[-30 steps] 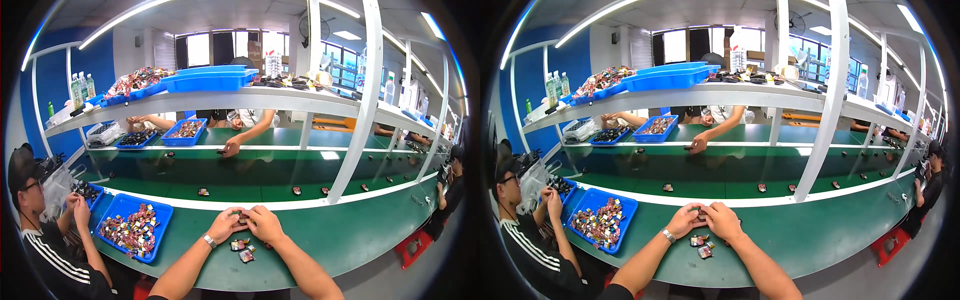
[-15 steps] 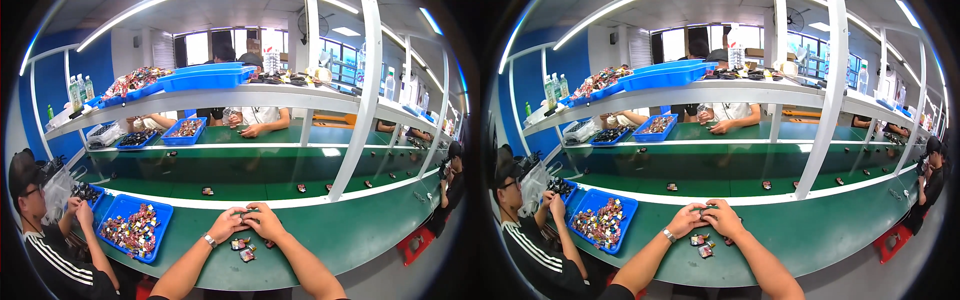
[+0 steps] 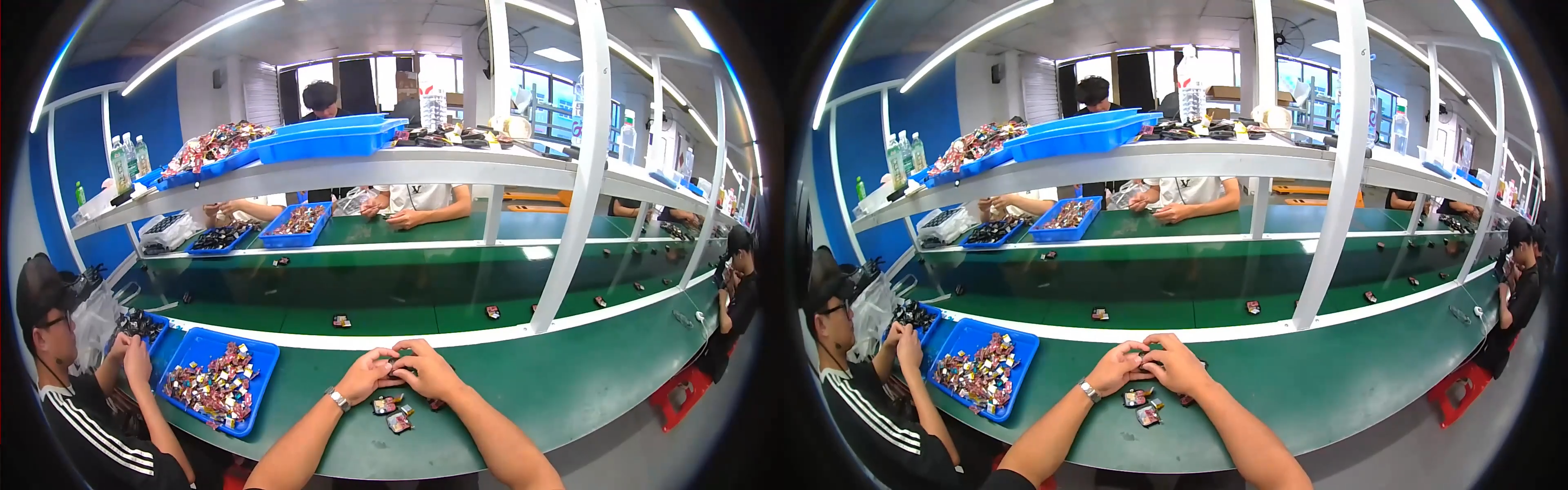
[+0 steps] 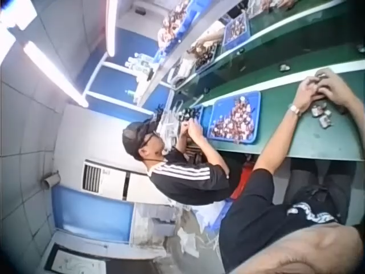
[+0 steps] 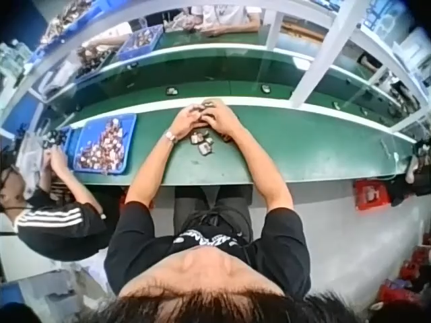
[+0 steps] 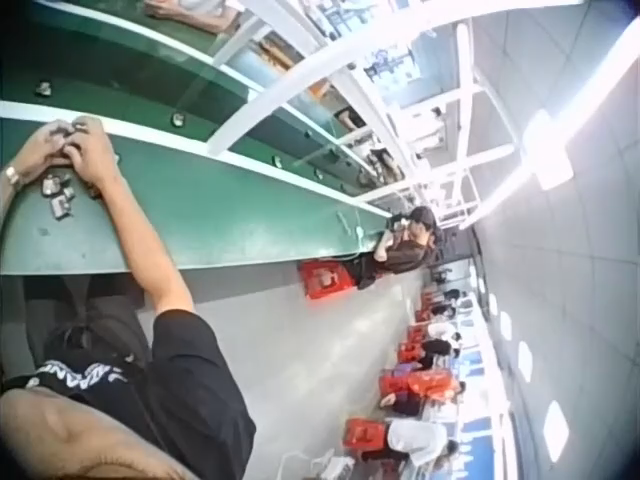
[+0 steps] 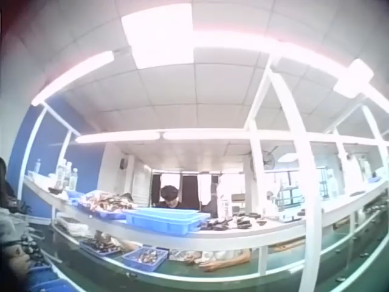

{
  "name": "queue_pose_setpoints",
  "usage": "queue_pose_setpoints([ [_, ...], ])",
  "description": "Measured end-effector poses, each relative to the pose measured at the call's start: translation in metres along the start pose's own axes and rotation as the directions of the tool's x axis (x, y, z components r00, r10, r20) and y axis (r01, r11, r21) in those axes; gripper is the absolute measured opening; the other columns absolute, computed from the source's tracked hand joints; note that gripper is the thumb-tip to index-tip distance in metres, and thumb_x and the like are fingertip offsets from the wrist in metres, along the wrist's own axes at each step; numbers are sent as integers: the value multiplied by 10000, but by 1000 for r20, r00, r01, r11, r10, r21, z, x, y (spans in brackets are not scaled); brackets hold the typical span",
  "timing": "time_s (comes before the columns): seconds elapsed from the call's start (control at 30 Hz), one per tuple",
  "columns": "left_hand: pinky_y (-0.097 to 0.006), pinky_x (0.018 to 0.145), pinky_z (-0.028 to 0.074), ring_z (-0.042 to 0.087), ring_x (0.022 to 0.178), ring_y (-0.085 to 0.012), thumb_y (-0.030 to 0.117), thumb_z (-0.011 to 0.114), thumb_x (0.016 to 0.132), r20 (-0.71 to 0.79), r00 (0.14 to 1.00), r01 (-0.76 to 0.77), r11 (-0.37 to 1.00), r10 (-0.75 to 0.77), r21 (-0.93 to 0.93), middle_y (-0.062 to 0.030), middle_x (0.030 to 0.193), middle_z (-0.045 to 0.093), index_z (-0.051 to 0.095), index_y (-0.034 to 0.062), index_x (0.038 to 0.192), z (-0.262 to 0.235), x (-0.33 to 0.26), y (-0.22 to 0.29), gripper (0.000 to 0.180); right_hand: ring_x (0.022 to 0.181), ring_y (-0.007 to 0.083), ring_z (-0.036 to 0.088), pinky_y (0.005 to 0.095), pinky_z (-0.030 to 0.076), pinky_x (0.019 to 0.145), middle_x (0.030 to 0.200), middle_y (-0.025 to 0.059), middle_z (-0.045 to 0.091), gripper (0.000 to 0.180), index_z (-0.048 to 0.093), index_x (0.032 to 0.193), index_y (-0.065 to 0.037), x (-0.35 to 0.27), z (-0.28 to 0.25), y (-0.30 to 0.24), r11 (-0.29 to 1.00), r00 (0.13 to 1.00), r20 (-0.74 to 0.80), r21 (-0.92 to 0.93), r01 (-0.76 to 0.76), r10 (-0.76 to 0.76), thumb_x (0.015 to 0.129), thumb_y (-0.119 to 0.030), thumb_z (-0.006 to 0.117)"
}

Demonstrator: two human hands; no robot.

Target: Inspecting and organizing small printed character badges on a production line workstation.

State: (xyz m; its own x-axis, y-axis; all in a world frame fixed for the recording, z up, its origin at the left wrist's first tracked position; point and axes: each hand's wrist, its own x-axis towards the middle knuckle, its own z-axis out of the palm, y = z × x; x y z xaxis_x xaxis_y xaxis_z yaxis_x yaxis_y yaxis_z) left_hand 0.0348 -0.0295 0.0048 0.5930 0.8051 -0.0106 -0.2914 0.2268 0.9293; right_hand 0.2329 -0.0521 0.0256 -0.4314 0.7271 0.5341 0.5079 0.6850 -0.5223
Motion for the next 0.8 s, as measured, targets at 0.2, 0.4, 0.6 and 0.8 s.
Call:
queue_pose_setpoints([
  [0.2, -423, 989, 495, 590, 1104, -233, 81, 480, 973, 7, 1000, -29, 997, 29, -72, -127, 1155, 575, 452, 43, 1239, -2, 0, -2, 270, 1122, 244, 531, 349, 480, 908, 1161, 42, 592, 115, 718, 891, -78, -2, 8, -4, 998, 989, -131, -10, -69, 67, 794, -139, 708],
  [0.4, -425, 1003, 477, 580, 1114, -232, 72, 462, 979, 2, 1000, -28, 996, 28, -80, -118, 1171, 569, 468, 52, 1232, -4, 1, -4, 253, 1084, 229, 557, 342, 514, 840, 1122, 24, 607, 111, 726, 884, -96, -3, 14, -5, 996, 980, -175, -8, -94, 91, 787, -147, 704],
  [0.6, -421, 994, 483, 586, 1088, -221, 70, 461, 982, -39, 999, -22, 996, 19, -82, -117, 1165, 573, 475, 51, 1232, -3, 0, -3, 250, 1089, 233, 556, 364, 499, 870, 1129, 28, 607, 100, 718, 864, -90, -2, 16, -6, 992, 977, -183, -51, -117, 106, 782, -144, 698],
  [0.8, -416, 982, 491, 587, 1084, -223, 66, 467, 979, -21, 999, -36, 997, 34, -69, -136, 1163, 575, 473, 50, 1229, -3, 0, -3, 251, 1109, 258, 538, 359, 477, 904, 1129, 59, 600, 101, 710, 866, -69, -2, 17, -5, 994, 980, -163, 17, -109, 110, 782, -125, 700],
])
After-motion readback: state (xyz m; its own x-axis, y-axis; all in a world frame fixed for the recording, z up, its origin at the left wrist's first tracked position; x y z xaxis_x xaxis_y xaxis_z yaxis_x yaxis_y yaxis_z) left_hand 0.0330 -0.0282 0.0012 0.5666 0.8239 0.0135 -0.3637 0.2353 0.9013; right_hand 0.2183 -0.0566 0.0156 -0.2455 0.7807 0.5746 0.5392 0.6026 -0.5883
